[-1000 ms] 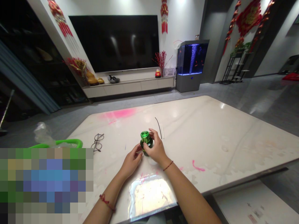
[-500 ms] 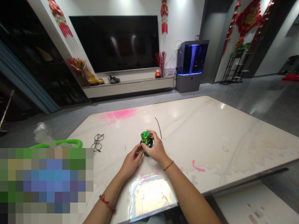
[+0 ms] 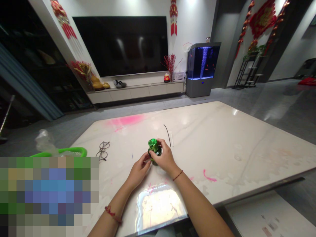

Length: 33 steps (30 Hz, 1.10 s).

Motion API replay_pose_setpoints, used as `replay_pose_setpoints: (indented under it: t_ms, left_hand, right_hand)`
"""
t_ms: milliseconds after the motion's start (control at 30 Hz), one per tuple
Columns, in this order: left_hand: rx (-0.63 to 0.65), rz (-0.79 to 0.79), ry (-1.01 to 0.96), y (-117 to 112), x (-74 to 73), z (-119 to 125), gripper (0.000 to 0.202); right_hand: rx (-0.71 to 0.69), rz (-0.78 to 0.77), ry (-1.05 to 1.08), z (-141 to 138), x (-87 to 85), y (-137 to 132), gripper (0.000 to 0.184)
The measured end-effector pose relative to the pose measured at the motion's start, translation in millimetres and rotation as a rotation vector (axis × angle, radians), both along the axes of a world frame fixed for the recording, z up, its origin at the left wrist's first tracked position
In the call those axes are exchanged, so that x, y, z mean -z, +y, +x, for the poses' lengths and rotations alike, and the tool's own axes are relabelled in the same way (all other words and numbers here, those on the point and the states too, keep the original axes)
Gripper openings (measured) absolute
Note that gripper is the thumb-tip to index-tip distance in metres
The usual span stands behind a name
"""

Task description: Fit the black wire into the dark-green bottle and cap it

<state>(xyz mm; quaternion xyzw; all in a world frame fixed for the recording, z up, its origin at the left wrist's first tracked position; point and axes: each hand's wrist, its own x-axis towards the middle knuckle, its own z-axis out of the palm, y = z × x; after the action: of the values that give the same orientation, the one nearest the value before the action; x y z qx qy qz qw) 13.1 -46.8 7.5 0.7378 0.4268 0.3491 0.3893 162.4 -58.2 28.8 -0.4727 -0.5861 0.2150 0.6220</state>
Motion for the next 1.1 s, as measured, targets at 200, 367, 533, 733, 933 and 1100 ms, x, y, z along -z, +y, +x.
replay_pose_setpoints:
  t_ms: [200, 367, 533, 733, 933, 1100]
  left_hand:
    - [0.000, 0.003, 0.001, -0.4, -0.3, 0.5, 0.043]
    - [0.002, -0.004, -0.009, -0.6, 0.1, 0.3, 0.044]
    - [-0.005, 0.002, -0.005, -0.2, 0.1, 0.0, 0.044]
    - [0.002, -0.011, -0.003, -0.3, -0.7, 0.0, 0.044]
    - [-0.002, -0.026, -0.011, -0.5, -1.1, 0.0, 0.044]
    - [0.004, -0.015, -0.016, -0.6, -1.1, 0.0, 0.044]
  right_hand:
    - [0.010, 0.068, -0.041, 0.8, 1.3, 1.8, 0.041]
    - [-0.003, 0.073, -0.036, 1.6, 1.1, 1.7, 0.042]
    - [-0.016, 0.052, -0.001, 2.0, 0.8, 1.9, 0.042]
    - [-0.046, 0.016, 0.049, 2.2, -0.2, 2.1, 0.040]
    - [-0.032, 0.027, 0.083, 1.6, -0.7, 1.8, 0.041]
    - [-0.029, 0.025, 0.074, 1.6, -1.1, 1.5, 0.041]
